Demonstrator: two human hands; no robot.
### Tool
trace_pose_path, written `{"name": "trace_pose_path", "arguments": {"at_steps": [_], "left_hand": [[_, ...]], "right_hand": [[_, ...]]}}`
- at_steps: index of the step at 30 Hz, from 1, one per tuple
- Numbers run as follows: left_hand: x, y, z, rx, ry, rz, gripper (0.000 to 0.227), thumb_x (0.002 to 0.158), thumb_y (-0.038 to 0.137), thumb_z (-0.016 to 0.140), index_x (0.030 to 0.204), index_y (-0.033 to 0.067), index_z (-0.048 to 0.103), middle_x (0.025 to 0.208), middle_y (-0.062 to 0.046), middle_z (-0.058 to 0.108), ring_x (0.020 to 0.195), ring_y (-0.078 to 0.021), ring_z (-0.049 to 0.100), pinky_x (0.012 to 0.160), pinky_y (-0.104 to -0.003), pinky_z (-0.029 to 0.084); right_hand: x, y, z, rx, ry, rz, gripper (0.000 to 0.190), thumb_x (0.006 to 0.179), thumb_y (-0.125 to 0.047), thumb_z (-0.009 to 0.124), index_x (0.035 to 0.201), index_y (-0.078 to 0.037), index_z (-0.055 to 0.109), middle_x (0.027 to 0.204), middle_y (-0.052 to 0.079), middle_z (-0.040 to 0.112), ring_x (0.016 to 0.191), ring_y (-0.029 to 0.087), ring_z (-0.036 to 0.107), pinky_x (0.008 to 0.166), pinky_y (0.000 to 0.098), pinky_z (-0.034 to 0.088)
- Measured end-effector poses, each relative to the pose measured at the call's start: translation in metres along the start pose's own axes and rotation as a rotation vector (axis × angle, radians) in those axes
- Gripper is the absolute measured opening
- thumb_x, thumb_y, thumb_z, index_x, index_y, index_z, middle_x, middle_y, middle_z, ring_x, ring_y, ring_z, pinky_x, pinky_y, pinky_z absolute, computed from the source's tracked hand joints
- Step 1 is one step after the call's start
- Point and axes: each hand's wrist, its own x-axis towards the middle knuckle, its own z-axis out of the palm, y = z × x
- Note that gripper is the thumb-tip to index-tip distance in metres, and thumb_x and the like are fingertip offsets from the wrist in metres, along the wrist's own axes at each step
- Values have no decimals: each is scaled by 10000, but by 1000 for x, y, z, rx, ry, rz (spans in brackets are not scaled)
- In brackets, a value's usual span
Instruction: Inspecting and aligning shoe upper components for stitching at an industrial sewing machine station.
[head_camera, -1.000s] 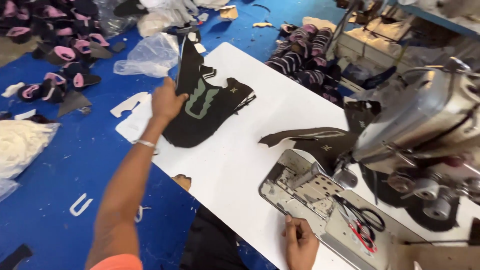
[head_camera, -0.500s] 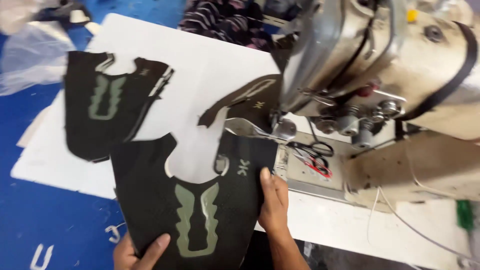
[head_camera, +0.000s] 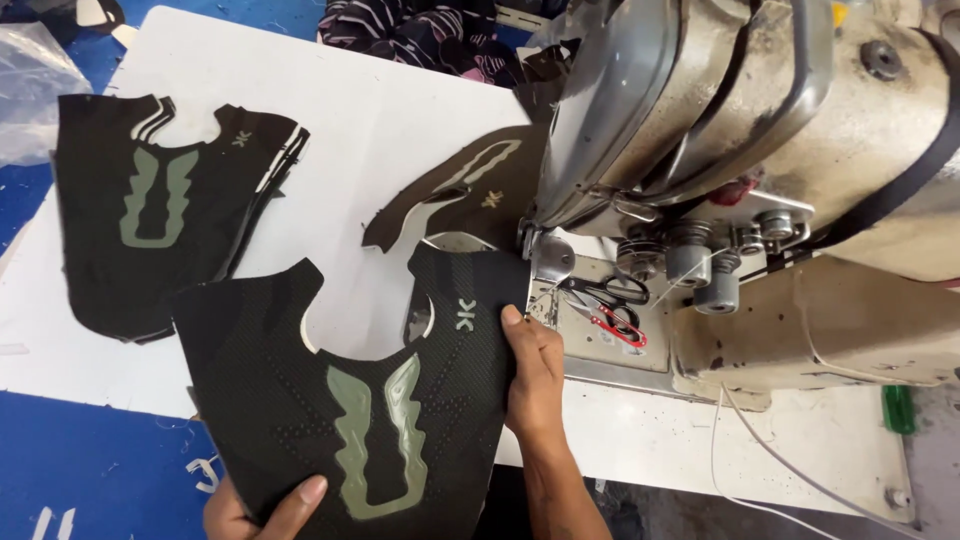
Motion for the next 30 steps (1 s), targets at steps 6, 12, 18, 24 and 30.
{"name": "trace_pose_path", "arguments": {"at_steps": [6,12,18,24,30], "left_hand": [[22,42,11,12,-11,226,459,712,23,777,1154,-58,683,1201,-225,724,1131,-277,703,1018,-379,511],[38,85,32,-139,62,41,400,859,17,707,1247,-68,657,1164,-185,731,1091,-234,689,978,-334,512],[51,84,37,234,38,154,344,940,99,722,1247,-52,683,988,-145,785,849,-204,666,798,-308,495],[57,75,39,138,58,67,387,923,132,692,1251,-68,646,1084,-159,759,1015,-184,694,908,-310,514],[62,62,47,30,-45,27,437,923,139,667,1306,-59,594,1192,-160,736,1104,-193,682,962,-332,512]], "right_hand": [[16,-3,-1,17,-148,-88,429,1059,-227,658,678,-95,513,668,-47,474,604,50,396,536,256,330],[1,-32,17,-53,-333,29,319,959,-270,541,782,-52,693,717,4,672,625,66,558,586,242,427],[-2,-5,-11,-157,-371,-182,430,1080,-297,571,739,-39,622,641,-9,574,561,56,460,517,267,352],[87,13,-59,-449,-100,-564,594,1136,-428,466,660,-83,549,635,7,550,570,121,476,544,289,351],[219,2,-28,-126,-535,216,351,953,-230,628,1196,17,686,1036,97,735,885,175,701,795,308,575]]}}
